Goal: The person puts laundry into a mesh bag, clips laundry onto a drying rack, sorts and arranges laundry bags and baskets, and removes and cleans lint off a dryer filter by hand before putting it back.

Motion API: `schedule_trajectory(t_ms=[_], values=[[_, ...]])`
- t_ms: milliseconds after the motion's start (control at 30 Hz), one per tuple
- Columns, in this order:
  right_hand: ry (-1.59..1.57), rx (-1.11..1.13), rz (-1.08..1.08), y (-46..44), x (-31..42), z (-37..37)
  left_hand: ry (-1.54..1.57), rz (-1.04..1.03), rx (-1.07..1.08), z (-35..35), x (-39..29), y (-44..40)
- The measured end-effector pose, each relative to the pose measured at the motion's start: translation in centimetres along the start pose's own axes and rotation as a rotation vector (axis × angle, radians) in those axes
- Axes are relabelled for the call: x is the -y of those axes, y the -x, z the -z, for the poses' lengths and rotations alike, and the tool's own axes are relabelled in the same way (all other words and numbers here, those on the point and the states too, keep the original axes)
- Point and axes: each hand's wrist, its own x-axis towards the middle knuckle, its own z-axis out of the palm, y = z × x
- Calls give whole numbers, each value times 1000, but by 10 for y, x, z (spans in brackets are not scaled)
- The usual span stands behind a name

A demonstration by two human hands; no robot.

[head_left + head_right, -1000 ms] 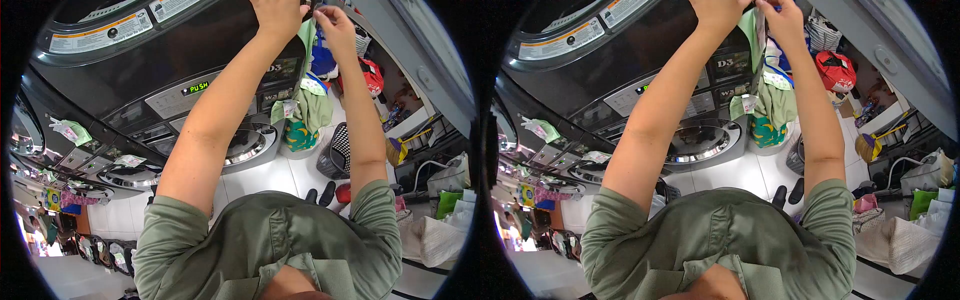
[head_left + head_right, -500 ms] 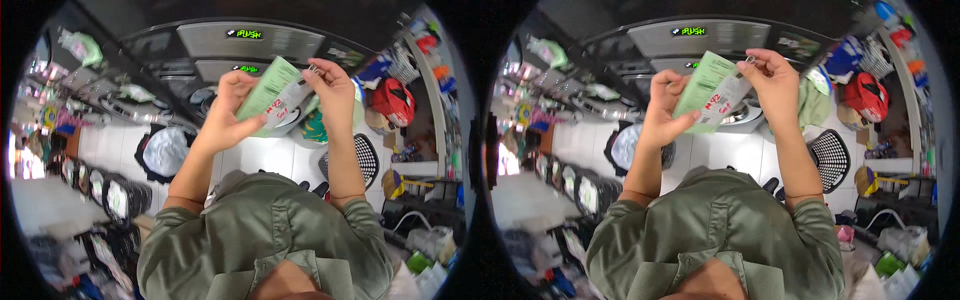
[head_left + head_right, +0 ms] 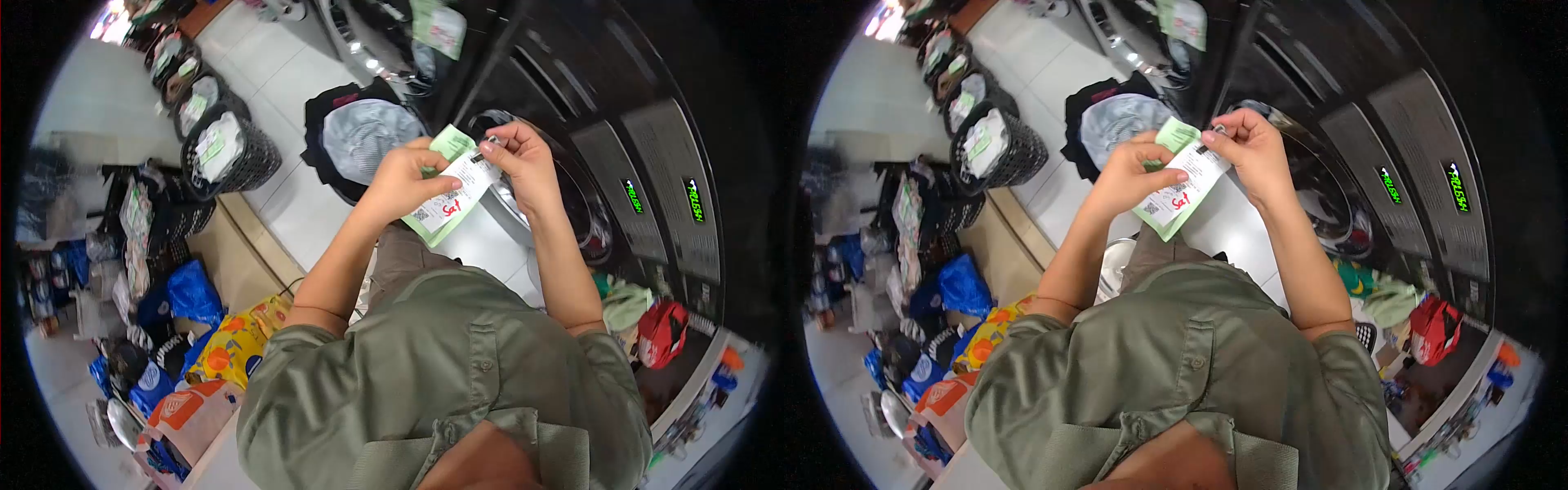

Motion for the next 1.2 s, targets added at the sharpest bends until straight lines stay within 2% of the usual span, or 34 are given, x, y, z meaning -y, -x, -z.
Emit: schedule_trajectory(t_ms=[167,267,300,367,400,500,567,600,633,700,867,1033,1067,1100,1133,1167,1200], values=[[27,-52,-161,-85,-88,-29,-137,100,-72,60,91,-10],[-10,-224,-128,-125,-101,-50,-153,222,-347,90,137,-16],[9,-241,-153,-132,-101,-56,-158,241,-343,103,142,-20],[-123,-146,-273,-137,-105,-71,374,646,-384,122,150,-33],[-180,-115,-295,-136,-104,-83,491,638,-419,125,164,-36],[-217,-9,-272,-134,-118,-102,484,711,-441,131,183,-45],[637,295,115,-136,-122,-116,484,750,-432,134,189,-49],[911,359,231,-138,-117,-121,483,779,-426,135,190,-50],[908,358,219,-141,-120,-122,482,806,-422,137,192,-51],[1182,528,379,-152,-128,-121,503,824,-409,140,195,-52],[1124,660,339,-163,-135,-118,629,907,-364,147,204,-49],[1016,487,376,-168,-171,-112,494,982,-187,148,205,-36],[1024,499,287,-171,-175,-108,488,883,-178,146,212,-32],[1023,506,286,-175,-183,-105,482,782,-170,145,219,-29],[843,395,48,-178,-194,-102,651,728,-163,144,224,-27],[658,282,-183,-181,-207,-98,655,733,-169,143,227,-26],[504,222,-243,-187,-226,-88,637,756,-119,143,230,-25]])
